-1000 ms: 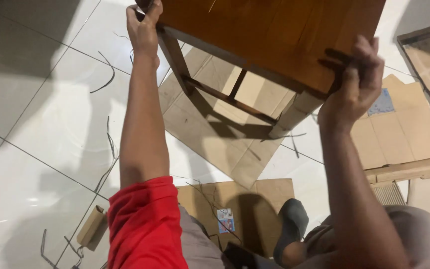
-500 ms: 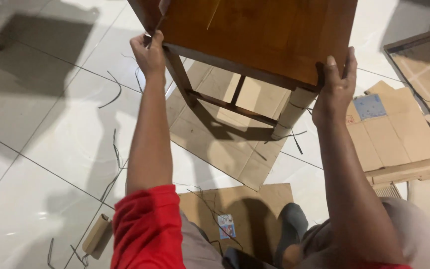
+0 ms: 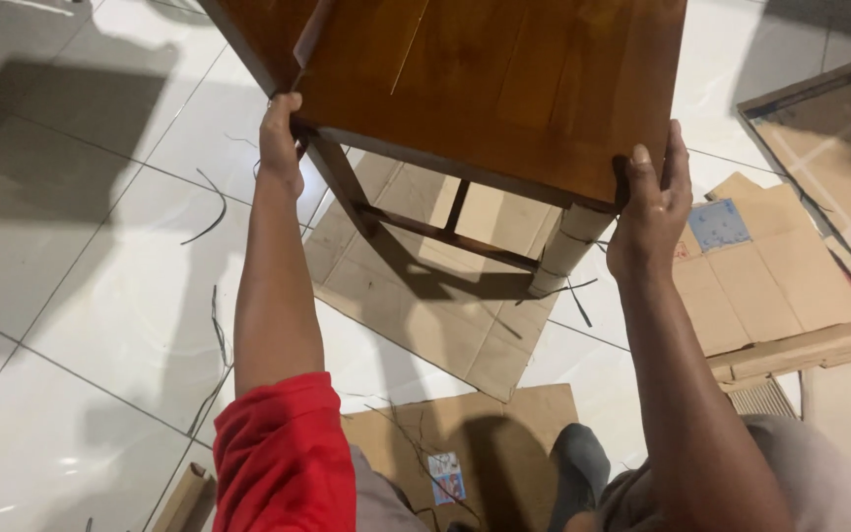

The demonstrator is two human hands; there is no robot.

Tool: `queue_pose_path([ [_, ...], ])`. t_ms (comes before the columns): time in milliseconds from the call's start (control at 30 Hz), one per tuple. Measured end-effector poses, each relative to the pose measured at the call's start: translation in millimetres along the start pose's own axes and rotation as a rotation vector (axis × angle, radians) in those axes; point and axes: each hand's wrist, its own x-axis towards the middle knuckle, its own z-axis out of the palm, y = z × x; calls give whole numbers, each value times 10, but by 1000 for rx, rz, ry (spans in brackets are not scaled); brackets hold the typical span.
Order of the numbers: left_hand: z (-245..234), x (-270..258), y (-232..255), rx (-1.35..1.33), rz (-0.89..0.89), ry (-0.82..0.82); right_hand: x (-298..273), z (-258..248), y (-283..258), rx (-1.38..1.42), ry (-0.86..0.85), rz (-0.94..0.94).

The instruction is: Wrapping wooden chair legs with protective cardboard and securing them with plastic ties

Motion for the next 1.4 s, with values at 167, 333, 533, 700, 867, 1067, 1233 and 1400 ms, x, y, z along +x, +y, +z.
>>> queue_pose_path([
  [167, -45, 85, -184, -182, 2, -2, 24, -40, 11, -3, -66, -11],
  [333, 4, -106, -189, -149, 23, 24, 111, -129, -3, 22, -98, -35],
  [533, 110, -766, -13, -104, 53, 61, 205, -282, -65, 53, -158, 5],
  [700, 115, -1312, -62, -55, 87, 170, 288, -406, -45, 17, -197, 43],
  [867, 160, -1845, -143, -112, 272, 235, 301, -488, -30, -42, -101, 65],
  [1067, 259, -2380, -158, -63, 262, 430, 286, -526, 44, -116, 6, 84],
  [1233, 327, -2673, -130, -74, 301, 455, 216, -556, 45, -111, -3, 77],
  [1400, 372, -2881, -100, -70, 282, 477, 171, -625, 49, -66, -67, 47],
])
